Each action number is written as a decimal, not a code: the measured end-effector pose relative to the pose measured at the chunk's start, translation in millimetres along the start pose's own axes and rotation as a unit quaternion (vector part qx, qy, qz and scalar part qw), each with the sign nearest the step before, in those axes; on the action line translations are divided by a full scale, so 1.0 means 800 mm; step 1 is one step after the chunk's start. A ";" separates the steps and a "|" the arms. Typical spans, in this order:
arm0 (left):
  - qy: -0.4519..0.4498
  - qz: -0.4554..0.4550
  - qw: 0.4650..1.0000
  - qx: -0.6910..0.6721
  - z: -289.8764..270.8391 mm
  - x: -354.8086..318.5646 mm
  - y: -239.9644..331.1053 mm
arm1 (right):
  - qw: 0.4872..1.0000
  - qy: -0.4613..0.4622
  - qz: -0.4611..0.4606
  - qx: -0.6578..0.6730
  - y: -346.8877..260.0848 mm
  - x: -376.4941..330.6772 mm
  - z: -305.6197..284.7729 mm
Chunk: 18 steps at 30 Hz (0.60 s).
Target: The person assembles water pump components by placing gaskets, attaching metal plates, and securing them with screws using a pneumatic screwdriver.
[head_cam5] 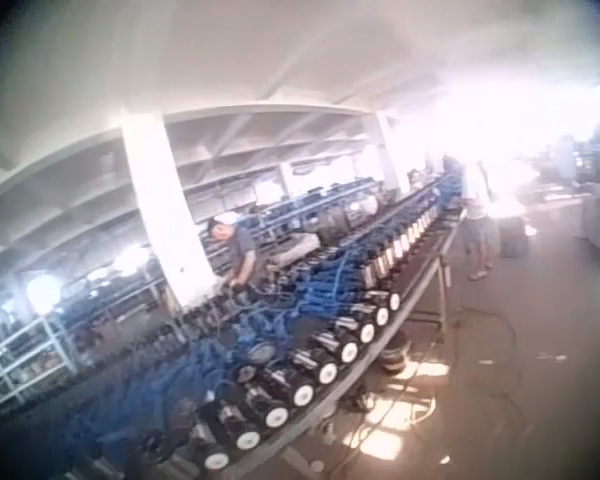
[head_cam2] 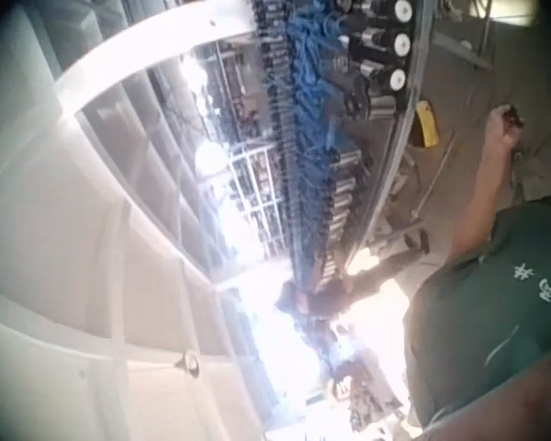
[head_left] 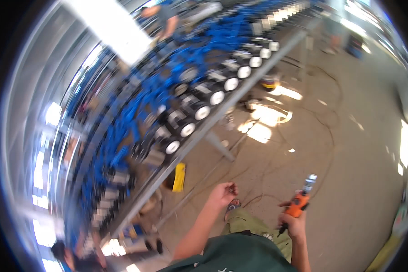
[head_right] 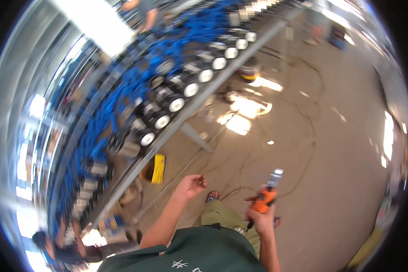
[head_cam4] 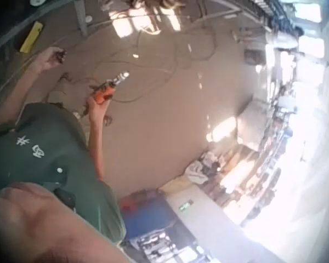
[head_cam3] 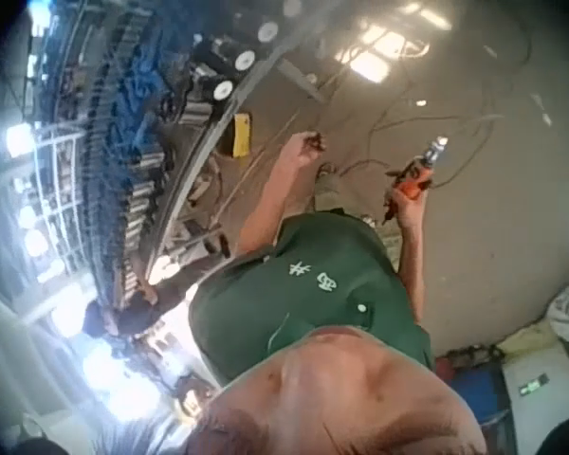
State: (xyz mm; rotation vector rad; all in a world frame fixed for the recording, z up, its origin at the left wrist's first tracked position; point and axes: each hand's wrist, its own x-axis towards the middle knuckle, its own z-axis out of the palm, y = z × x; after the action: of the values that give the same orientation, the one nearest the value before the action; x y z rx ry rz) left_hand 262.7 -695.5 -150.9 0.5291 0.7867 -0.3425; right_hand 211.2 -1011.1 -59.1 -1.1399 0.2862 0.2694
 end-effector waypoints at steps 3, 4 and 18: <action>-0.003 0.090 0.996 -0.017 0.005 -0.069 0.013 | 1.000 -0.014 0.022 -0.006 0.009 0.023 -0.013; -0.010 0.127 0.992 0.000 0.012 -0.086 0.035 | 1.000 0.005 0.020 0.000 0.005 0.038 -0.001; 0.045 0.301 0.915 0.264 -0.007 0.023 0.681 | 0.993 0.107 0.028 0.038 0.039 0.206 0.285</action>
State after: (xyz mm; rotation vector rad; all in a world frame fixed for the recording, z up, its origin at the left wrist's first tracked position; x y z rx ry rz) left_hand 532.7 -248.5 6.8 1.2676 0.5760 0.0544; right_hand 373.2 -779.4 -55.8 -1.0882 0.5144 0.1851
